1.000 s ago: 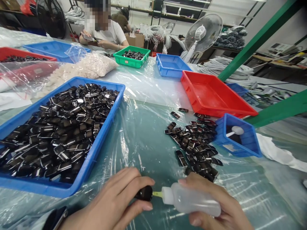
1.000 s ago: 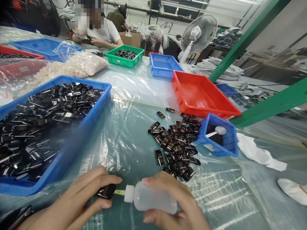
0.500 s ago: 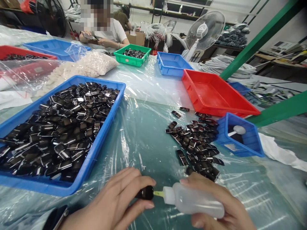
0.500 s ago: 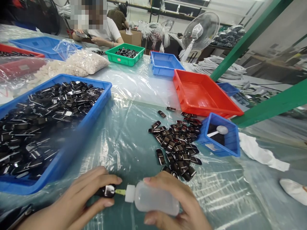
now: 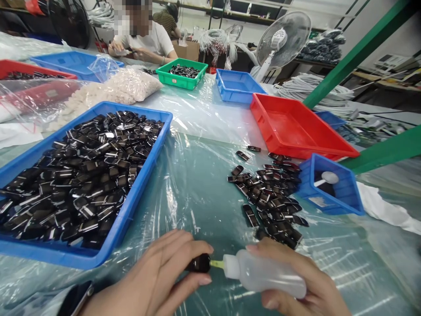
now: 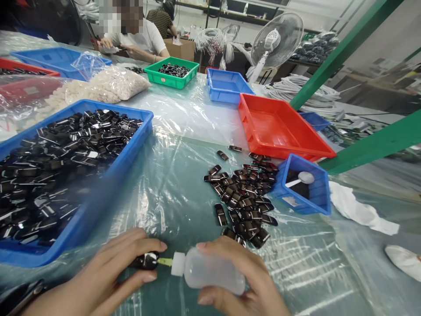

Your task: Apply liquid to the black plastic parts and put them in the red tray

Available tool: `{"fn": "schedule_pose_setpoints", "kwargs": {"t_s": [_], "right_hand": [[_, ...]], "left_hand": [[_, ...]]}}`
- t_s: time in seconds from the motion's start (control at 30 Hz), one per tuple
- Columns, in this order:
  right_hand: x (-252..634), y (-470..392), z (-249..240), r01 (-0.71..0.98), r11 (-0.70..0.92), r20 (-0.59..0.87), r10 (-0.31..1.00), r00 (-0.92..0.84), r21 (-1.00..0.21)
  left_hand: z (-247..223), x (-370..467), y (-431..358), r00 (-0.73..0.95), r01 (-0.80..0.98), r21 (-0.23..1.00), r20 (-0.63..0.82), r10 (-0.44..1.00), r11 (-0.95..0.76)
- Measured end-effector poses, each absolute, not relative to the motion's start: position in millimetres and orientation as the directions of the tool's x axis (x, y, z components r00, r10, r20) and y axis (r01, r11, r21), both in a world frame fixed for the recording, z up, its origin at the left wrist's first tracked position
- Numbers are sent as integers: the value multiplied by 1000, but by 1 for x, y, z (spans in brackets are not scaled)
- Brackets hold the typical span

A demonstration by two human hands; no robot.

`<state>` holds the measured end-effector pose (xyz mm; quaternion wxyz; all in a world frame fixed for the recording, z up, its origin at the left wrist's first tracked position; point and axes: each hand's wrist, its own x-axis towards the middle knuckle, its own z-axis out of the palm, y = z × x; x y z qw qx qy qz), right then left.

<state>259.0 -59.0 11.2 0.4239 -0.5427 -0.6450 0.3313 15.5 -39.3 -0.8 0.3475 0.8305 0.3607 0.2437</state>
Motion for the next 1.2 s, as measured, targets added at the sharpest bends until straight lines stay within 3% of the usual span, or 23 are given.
{"fn": "schedule_pose_setpoints", "kwargs": {"t_s": [0.27, 0.53, 0.7, 0.8, 0.9, 1.07, 1.2], "right_hand": [[272, -61, 11, 523, 163, 117, 986, -121, -837], [279, -55, 10, 438, 104, 8, 977, -215, -893], [273, -57, 11, 443, -1, -43, 995, -85, -896], [272, -57, 13, 410, -78, -89, 996, -8, -909], [275, -52, 9, 417, -86, -73, 996, 48, -905], [264, -31, -9, 423, 107, 122, 993, 8, -900], [247, -18, -22, 489, 181, 198, 980, -18, -853]], "left_hand": [[3, 19, -35, 624, 423, 722, 206, 754, -548], [-2, 18, -35, 679, 412, 703, 189, 710, -581], [-4, 17, -36, 629, 439, 705, 202, 751, -557], [-5, 17, -37, 439, 508, 752, 194, 877, -420], [-3, 18, -36, 261, 523, 830, 63, 963, -196], [3, 23, -36, 192, 433, 898, -176, 965, 77], [1, 27, -40, 165, 391, 915, -170, 972, 94]]}}
